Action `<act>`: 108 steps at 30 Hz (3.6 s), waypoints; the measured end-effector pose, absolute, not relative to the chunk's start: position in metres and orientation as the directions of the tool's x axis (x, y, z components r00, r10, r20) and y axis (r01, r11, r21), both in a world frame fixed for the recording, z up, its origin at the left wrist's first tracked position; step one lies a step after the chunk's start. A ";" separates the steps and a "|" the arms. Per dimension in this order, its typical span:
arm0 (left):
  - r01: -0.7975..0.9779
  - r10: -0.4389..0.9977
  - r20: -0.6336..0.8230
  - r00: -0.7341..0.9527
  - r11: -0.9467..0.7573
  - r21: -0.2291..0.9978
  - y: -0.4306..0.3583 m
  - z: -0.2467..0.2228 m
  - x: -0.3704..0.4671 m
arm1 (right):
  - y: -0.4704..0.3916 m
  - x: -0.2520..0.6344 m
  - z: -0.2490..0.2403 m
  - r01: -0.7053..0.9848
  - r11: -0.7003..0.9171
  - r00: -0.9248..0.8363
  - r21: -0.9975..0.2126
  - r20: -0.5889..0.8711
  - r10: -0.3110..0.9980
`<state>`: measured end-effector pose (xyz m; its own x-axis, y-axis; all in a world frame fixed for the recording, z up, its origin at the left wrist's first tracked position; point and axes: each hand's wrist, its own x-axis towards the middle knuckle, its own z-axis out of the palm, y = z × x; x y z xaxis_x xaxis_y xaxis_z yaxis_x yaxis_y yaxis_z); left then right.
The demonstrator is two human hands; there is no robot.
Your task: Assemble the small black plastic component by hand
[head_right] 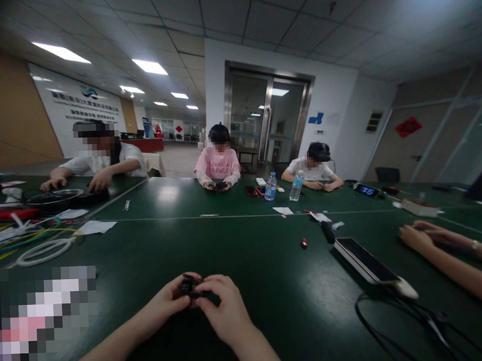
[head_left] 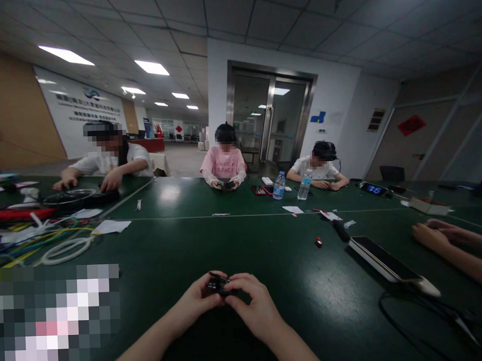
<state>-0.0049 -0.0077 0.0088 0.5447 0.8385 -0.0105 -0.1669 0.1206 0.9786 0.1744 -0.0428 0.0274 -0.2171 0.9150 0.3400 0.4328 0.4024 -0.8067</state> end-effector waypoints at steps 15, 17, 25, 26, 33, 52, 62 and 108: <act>-0.171 0.832 -0.015 0.554 0.132 0.976 -0.009 0.013 -0.005 | -0.044 0.174 0.030 0.461 0.333 -0.206 -0.822 0.266 0.942; -0.169 0.832 -0.010 0.554 0.124 0.978 -0.009 0.014 -0.005 | -0.045 0.174 0.031 0.455 0.352 -0.201 -0.818 0.290 0.936; -0.186 0.834 -0.011 0.552 0.137 0.973 -0.010 0.014 -0.005 | -0.045 0.174 0.033 0.445 0.282 -0.166 -0.850 0.231 0.959; -0.187 0.836 -0.012 0.549 0.137 0.973 -0.010 0.014 -0.005 | -0.045 0.174 0.033 0.443 0.275 -0.172 -0.853 0.220 0.960; -0.166 0.832 -0.009 0.554 0.122 0.978 -0.010 0.014 -0.004 | -0.045 0.173 0.032 0.434 0.271 -0.169 -0.859 0.218 0.961; -0.125 0.818 -0.019 0.576 0.111 0.986 -0.010 0.015 -0.005 | -0.046 0.174 0.032 0.430 0.253 -0.174 -0.867 0.195 0.965; -0.110 0.819 -0.029 0.573 0.112 0.988 -0.010 0.017 -0.006 | -0.045 0.174 0.029 0.420 0.281 -0.166 -0.863 0.232 0.959; -0.118 0.817 -0.022 0.577 0.109 0.987 -0.010 0.016 -0.007 | -0.045 0.174 0.033 0.377 0.334 -0.224 -0.864 0.265 0.938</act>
<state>-0.0068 -0.0103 0.0165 0.5767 0.8167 -0.0219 -0.1175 0.1094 0.9870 0.1737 -0.0448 0.0325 -0.2242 0.9378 0.2651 0.3768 0.3343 -0.8639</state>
